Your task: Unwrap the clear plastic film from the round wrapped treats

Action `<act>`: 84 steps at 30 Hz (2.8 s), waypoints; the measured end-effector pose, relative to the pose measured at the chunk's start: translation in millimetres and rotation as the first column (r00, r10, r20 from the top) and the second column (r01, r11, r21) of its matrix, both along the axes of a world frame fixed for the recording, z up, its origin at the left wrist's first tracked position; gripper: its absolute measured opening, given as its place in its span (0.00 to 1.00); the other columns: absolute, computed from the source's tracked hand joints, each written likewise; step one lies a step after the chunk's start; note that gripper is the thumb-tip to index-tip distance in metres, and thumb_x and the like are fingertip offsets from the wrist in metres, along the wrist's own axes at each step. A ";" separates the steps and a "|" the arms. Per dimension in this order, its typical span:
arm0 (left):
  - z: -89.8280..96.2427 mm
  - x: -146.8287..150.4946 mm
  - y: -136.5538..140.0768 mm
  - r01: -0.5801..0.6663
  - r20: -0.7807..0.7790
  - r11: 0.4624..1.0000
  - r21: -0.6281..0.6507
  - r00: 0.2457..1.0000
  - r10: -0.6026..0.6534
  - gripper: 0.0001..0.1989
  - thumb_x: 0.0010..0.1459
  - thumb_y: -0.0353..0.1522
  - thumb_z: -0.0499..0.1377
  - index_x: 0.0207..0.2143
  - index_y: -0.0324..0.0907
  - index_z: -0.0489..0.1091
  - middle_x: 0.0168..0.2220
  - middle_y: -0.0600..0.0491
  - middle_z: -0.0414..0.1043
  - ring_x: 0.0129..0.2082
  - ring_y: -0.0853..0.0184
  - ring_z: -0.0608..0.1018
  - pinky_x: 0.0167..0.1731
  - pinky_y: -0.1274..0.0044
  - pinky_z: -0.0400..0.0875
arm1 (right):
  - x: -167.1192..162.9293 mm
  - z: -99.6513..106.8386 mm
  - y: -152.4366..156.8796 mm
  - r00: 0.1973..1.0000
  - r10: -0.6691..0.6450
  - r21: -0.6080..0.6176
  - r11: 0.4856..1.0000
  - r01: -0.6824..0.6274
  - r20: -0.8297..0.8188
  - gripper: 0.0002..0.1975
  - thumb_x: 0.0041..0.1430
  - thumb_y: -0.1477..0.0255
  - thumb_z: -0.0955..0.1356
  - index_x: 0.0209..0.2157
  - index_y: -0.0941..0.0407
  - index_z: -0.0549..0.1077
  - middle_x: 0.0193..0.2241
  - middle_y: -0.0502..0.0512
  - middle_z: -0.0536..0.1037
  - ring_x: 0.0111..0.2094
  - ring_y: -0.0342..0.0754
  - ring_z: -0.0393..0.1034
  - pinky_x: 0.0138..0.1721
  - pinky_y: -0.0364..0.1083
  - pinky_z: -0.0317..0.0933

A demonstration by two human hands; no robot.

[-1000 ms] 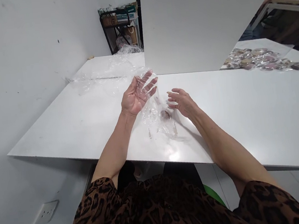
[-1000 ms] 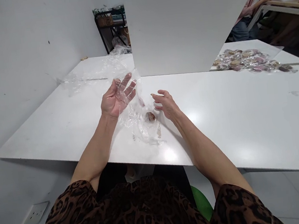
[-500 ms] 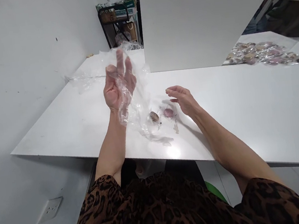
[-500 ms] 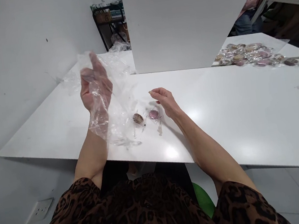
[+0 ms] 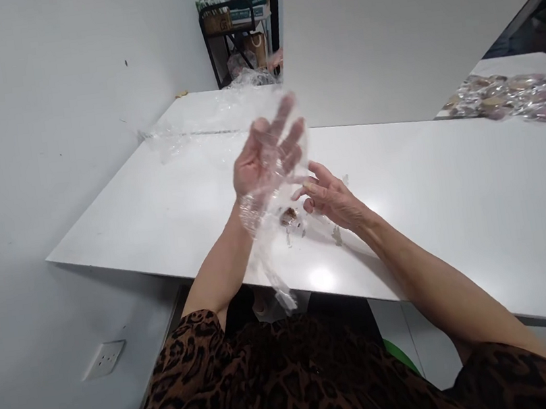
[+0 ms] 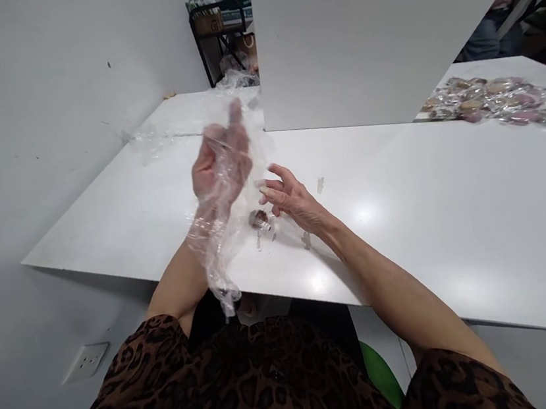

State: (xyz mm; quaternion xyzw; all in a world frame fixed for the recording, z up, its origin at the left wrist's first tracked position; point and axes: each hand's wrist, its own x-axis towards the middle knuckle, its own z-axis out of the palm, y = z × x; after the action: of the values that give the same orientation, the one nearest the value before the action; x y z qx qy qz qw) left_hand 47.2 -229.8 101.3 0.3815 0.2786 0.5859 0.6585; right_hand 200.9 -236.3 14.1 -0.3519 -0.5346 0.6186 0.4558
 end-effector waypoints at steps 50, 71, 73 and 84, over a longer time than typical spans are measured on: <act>-70.2 -130.4 120.3 -0.465 -0.751 0.824 0.323 0.404 0.522 0.14 0.53 0.32 0.70 0.44 0.44 0.76 0.58 0.45 0.73 0.68 0.54 0.65 0.70 0.65 0.53 | 66.2 -11.4 50.2 0.878 -0.424 0.163 0.904 0.395 0.221 0.18 0.45 0.55 0.79 0.32 0.51 0.79 0.32 0.54 0.78 0.32 0.50 0.72 0.34 0.52 0.70; -102.8 -41.4 -14.2 0.349 -0.936 0.936 0.046 0.343 -0.082 0.18 0.57 0.38 0.66 0.41 0.44 0.60 0.37 0.54 0.73 0.37 0.66 0.74 0.40 0.71 0.68 | 50.0 1.2 32.6 0.558 0.140 -0.038 0.981 -0.190 0.818 0.20 0.49 0.61 0.79 0.32 0.53 0.68 0.30 0.51 0.72 0.30 0.46 0.61 0.31 0.47 0.55; -106.5 -34.4 -9.6 0.361 -0.875 0.929 0.075 0.471 -0.112 0.16 0.59 0.38 0.64 0.41 0.43 0.60 0.36 0.54 0.72 0.35 0.68 0.74 0.39 0.72 0.68 | 48.3 1.4 31.7 0.674 0.168 -0.059 0.982 -0.182 0.719 0.19 0.50 0.64 0.79 0.32 0.53 0.67 0.28 0.50 0.71 0.29 0.44 0.61 0.30 0.46 0.55; -131.6 -1.5 42.4 0.382 -0.763 0.896 0.228 0.641 -0.080 0.18 0.55 0.40 0.68 0.41 0.41 0.67 0.55 0.44 0.67 0.53 0.61 0.74 0.52 0.67 0.69 | 71.7 -6.5 47.9 0.904 0.178 -0.019 0.982 -0.186 0.389 0.16 0.46 0.67 0.81 0.29 0.57 0.73 0.25 0.50 0.72 0.28 0.42 0.63 0.31 0.44 0.58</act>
State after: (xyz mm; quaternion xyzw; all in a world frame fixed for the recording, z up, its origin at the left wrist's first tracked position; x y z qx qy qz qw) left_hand 45.7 -187.4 -30.3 0.7341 0.3526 0.3319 0.4760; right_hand 272.6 -188.4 7.5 -0.4120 -0.6505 0.5713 0.2840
